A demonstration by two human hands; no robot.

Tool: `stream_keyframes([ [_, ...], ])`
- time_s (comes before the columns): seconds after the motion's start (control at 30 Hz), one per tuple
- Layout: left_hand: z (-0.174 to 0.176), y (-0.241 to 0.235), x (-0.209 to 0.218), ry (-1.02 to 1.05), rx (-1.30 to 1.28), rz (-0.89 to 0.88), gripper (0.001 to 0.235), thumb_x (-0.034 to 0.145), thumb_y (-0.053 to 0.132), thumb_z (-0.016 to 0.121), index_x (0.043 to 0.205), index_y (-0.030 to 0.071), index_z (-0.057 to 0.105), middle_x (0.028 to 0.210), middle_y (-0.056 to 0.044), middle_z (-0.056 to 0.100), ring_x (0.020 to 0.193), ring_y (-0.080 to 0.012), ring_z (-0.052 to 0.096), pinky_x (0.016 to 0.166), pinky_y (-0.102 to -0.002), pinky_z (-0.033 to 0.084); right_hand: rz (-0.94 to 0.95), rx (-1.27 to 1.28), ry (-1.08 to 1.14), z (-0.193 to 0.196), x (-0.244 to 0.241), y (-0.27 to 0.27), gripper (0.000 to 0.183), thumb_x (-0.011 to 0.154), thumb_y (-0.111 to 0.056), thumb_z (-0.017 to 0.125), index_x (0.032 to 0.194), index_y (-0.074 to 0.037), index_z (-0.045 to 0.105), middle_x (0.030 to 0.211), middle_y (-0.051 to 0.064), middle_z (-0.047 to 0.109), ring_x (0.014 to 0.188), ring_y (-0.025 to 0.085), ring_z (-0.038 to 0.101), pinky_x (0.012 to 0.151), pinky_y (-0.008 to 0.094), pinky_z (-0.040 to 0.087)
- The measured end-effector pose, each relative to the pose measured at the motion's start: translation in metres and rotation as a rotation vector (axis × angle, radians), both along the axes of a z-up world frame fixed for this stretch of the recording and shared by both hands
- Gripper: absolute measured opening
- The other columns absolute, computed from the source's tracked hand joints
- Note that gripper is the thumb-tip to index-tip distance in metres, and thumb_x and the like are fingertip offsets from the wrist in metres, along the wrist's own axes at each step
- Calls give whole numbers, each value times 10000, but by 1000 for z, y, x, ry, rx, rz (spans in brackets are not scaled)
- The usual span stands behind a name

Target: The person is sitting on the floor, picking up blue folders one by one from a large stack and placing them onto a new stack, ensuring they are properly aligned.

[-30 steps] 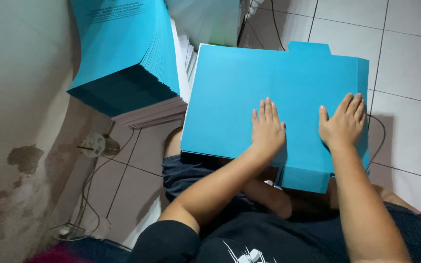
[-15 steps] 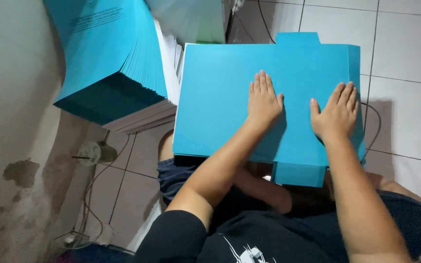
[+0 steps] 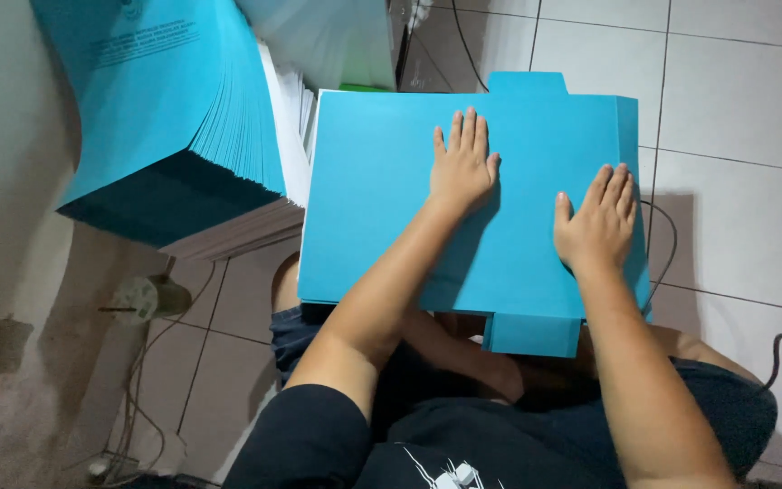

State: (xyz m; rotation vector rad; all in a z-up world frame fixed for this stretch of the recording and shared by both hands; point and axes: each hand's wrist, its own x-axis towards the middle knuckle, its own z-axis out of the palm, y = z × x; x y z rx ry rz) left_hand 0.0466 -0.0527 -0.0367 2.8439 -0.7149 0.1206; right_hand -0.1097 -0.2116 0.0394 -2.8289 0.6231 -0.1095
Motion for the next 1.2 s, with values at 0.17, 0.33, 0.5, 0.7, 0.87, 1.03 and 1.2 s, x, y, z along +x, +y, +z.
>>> stream_keyframes([
  [0.17, 22, 49, -105, 64, -35, -23, 682, 1091, 464, 312, 1657, 88, 243, 1737, -190, 163, 1617, -380, 131, 1267, -671, 101, 8, -1, -12, -7, -1, -3, 801, 1077, -458, 417, 1625, 97, 234, 1684, 318, 173, 1567, 445, 149, 1247, 587, 161],
  [0.33, 23, 76, -150, 71, -63, -41, 705, 1075, 484, 338, 1655, 94, 245, 1733, -195, 177, 1613, -371, 154, 1261, -668, 73, 18, -5, -67, -22, -1, -9, 827, 1061, -474, 435, 1616, 112, 254, 1674, 336, 184, 1558, 470, 146, 1245, 604, 130],
  [0.5, 36, 79, -158, 14, -141, -43, 640, 1076, 380, 348, 1632, 66, 305, 1709, -212, 251, 1595, -384, 237, 1264, -662, 144, 63, -85, -148, -45, -7, -11, 841, 1061, -503, 427, 1632, 107, 325, 1694, 346, 217, 1581, 457, 109, 1239, 633, 24],
  [0.7, 25, 78, -156, -71, -222, -45, 630, 1061, 336, 388, 1615, 39, 344, 1692, -232, 295, 1581, -407, 284, 1262, -665, 173, 374, -190, -240, -32, -79, 89, 726, 995, -451, 512, 1542, 26, 512, 1612, 300, 449, 1510, 448, 395, 1220, 575, 264],
  [0.87, 30, 79, -160, -74, -243, -46, 634, 1054, 345, 377, 1610, 40, 355, 1684, -236, 315, 1578, -405, 299, 1263, -668, 171, 356, -362, -449, -65, -95, 58, 629, 933, -404, 573, 1471, -85, 642, 1556, 181, 574, 1443, 320, 538, 1183, 459, 394],
  [1.03, 33, 80, -158, -54, -267, -50, 633, 1055, 332, 381, 1607, 23, 352, 1682, -250, 308, 1575, -417, 296, 1264, -672, 156, 405, -449, -482, -64, -96, 78, 594, 955, -372, 531, 1452, -68, 646, 1533, 187, 601, 1432, 317, 561, 1189, 444, 403],
  [1.2, 37, 81, -159, -22, -253, -55, 630, 1065, 339, 363, 1609, 22, 345, 1686, -250, 300, 1580, -414, 284, 1267, -669, 144, 325, -98, -78, -46, -92, 60, 705, 1066, -600, 316, 1633, -192, 412, 1697, 239, 333, 1588, 414, 261, 1273, 567, 176],
])
